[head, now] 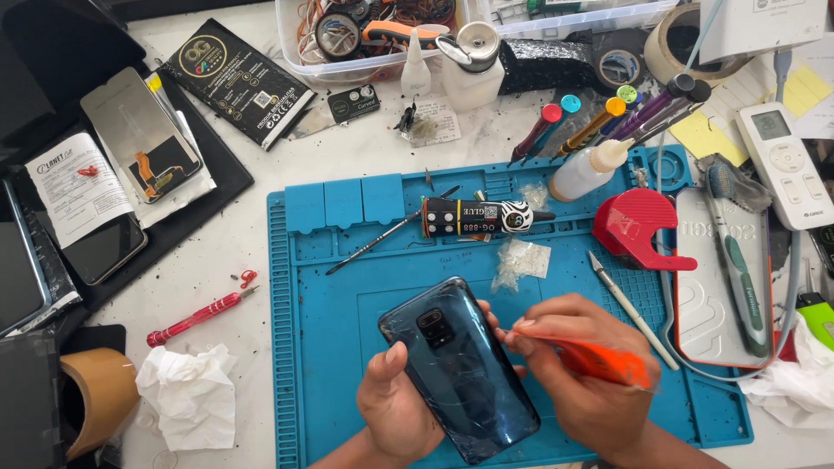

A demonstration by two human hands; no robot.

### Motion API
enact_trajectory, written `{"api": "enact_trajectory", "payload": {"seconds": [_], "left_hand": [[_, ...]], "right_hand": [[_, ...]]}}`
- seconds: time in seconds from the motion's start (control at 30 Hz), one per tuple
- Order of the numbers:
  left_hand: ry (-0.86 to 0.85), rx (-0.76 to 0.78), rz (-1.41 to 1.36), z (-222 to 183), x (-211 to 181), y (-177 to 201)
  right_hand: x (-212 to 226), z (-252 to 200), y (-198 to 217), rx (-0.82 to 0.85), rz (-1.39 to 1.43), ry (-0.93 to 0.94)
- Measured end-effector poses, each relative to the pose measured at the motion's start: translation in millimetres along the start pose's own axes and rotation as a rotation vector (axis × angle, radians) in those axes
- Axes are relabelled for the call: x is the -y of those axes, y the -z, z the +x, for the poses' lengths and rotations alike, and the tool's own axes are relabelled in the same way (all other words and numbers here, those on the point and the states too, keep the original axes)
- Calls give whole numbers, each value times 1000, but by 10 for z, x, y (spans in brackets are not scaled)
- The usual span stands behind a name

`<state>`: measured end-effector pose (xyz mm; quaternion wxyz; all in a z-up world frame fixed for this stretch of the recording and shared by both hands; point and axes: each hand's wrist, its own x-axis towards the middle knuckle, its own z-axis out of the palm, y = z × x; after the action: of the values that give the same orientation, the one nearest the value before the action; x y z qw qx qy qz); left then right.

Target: Applying liquid adhesive remover and using a plastic pry tool to separate the back cover of a mobile phone

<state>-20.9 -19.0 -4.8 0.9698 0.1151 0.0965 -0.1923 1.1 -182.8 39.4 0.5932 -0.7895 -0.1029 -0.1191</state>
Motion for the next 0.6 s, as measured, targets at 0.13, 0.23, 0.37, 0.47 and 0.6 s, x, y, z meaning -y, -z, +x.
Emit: {"api": "enact_trajectory", "payload": {"seconds": [0.13,0.23,0.37,0.47,0.6], "left_hand": [[140,37,-14,-35,13,16],[237,62,-6,-55,1,53],[306,33,-30,-80,9,119],[348,69,-58,-96,29,138],[220,91,-21,-100,93,160]], "right_hand": [[-71,-69,45,-74,243,-95],[-71,-51,38,-124,247,-67],[-140,-93,110,-117,187,-45],[-161,-99,141,-89,4,-97],[-56,-27,115,-103,-50,-111]]}}
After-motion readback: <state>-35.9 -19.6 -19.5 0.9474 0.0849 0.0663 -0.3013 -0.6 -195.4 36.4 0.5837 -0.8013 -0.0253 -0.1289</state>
